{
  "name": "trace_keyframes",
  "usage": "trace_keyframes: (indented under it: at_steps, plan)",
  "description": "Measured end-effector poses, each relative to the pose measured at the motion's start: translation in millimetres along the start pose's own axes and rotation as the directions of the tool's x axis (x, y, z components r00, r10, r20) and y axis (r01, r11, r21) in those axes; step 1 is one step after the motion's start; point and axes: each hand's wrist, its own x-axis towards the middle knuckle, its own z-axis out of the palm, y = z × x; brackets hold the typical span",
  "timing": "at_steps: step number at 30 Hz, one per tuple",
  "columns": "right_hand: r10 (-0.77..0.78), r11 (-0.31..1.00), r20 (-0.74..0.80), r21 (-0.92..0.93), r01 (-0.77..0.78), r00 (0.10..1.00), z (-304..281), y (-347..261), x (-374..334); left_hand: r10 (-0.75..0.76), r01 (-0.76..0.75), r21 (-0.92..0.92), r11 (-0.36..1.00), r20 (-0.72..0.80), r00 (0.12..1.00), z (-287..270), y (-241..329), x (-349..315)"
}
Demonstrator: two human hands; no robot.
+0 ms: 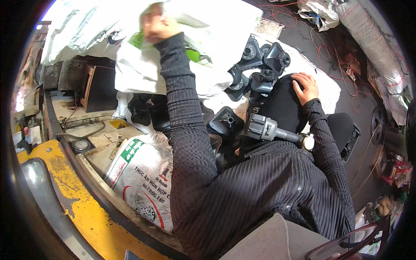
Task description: The person sits on the floor and uses a cordless drill to fasten screws into several black plastic components. They handle the parts one at a time, positioning them on their lap and securing them with the drill.
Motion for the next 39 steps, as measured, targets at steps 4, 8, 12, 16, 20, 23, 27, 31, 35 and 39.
trace_keyframes:
  at_steps: [4, 8, 12, 16, 20, 23, 27, 31, 35, 39]
  plan:
    - [-0.038, 0.999, -0.004, 0.0, 0.038, 0.999, 2, 4, -2, -0.125, -0.279, 0.447, 0.85, 0.686, 0.717, 28, -19, -91]
    - [-0.052, 0.999, 0.02, -0.006, 0.052, 0.998, 5, 4, 0, -0.234, -0.183, 0.437, 0.881, 0.737, 0.634, 9, -44, -138]
    - [-0.038, 0.994, -0.056, 0.1, 0.044, 0.998, -1, 8, -11, -0.316, 0.4, -0.153, 0.904, 0.392, 0.864, -70, -74, -89]
    - [0.188, 0.949, -0.091, 0.273, -0.157, 0.978, -14, 24, -44, -0.463, 0.47, 0.148, 0.87, -0.082, 0.883, -196, -110, -118]
    - [0.34, 0.918, -0.154, 0.27, -0.291, 0.928, -51, 67, -89, -0.901, 0.417, 0.85, 0.321, 0.138, 0.411, -238, -122, -270]
    - [0.451, 0.892, -0.285, 0.177, -0.416, 0.846, -97, 112, -138, -0.935, 0.189, 0.916, 0.354, 0.342, 0.092, -232, -115, -353]
    - [0.616, 0.738, -0.343, -0.066, -0.672, 0.709, -142, 169, -231, -0.92, 0.121, 0.914, 0.388, 0.392, -0.018, -227, -110, -378]
    - [0.823, 0.437, -0.224, -0.34, -0.833, 0.523, -151, 191, -359, -0.757, 0.046, 0.768, 0.638, 0.638, -0.143, -243, -131, -370]
    - [0.966, 0.083, -0.235, -0.118, -0.99, 0.109, -126, 173, -452, -0.262, 0.112, 0.286, 0.952, 0.946, -0.193, -271, -155, -312]
    - [0.984, 0.068, -0.162, -0.013, -0.998, 0.069, -95, 168, -472, 0.198, -0.027, -0.205, 0.978, 0.968, -0.152, -272, -126, -210]
